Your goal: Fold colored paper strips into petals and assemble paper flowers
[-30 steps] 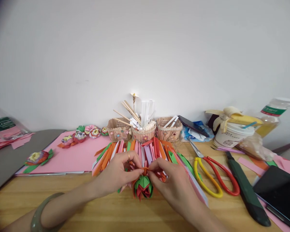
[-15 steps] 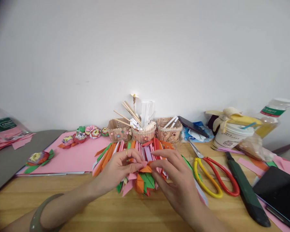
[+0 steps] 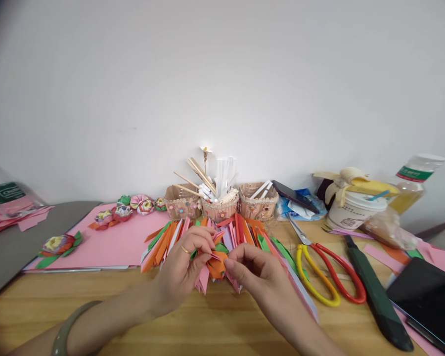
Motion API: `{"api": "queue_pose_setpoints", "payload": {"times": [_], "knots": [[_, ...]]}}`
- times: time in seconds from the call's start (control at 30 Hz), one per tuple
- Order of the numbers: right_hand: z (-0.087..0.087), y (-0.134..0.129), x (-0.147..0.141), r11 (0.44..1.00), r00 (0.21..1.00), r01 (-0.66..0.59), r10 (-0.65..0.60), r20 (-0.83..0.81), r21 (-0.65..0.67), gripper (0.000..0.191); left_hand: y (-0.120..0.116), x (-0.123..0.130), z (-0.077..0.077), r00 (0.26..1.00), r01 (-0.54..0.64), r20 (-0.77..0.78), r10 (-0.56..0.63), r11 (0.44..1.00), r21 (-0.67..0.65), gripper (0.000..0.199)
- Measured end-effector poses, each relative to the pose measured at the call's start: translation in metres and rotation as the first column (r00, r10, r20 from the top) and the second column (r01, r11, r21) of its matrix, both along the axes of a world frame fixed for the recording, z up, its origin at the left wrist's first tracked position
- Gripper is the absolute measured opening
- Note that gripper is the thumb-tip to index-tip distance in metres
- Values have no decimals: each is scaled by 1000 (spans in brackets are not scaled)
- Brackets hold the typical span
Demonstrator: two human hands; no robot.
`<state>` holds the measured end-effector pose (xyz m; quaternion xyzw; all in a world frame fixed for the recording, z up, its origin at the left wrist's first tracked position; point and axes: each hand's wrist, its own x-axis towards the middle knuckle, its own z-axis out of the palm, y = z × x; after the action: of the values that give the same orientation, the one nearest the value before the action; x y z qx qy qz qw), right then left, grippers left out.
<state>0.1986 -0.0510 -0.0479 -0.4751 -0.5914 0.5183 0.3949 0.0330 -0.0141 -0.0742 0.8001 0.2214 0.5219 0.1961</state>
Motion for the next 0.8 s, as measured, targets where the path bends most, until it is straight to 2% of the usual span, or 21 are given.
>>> {"api": "queue_pose_setpoints", "payload": {"times": [0.13,0.33,0.6,0.7,0.8], "knots": [[-1,-2,0,999,999,-23,20,-49,-49,33,-3,2,-6,991,56,130,-37,988,-146,9],[-1,-1,1,994,992,-95,89,-90,-58,29,-7,4,-3,966,154,247,-73,934,-324,10],[-2,-2,1,995,996,-93,93,-10,23,31,-10,4,-1,924,250,375,-79,866,-434,10],[-3,-2,4,996,997,-53,48,63,74,30,-7,3,2,906,321,411,-98,793,-518,12],[-5,2,8,985,993,106,-111,29,137,32,-3,4,5,854,422,517,-60,661,-621,16]]}}
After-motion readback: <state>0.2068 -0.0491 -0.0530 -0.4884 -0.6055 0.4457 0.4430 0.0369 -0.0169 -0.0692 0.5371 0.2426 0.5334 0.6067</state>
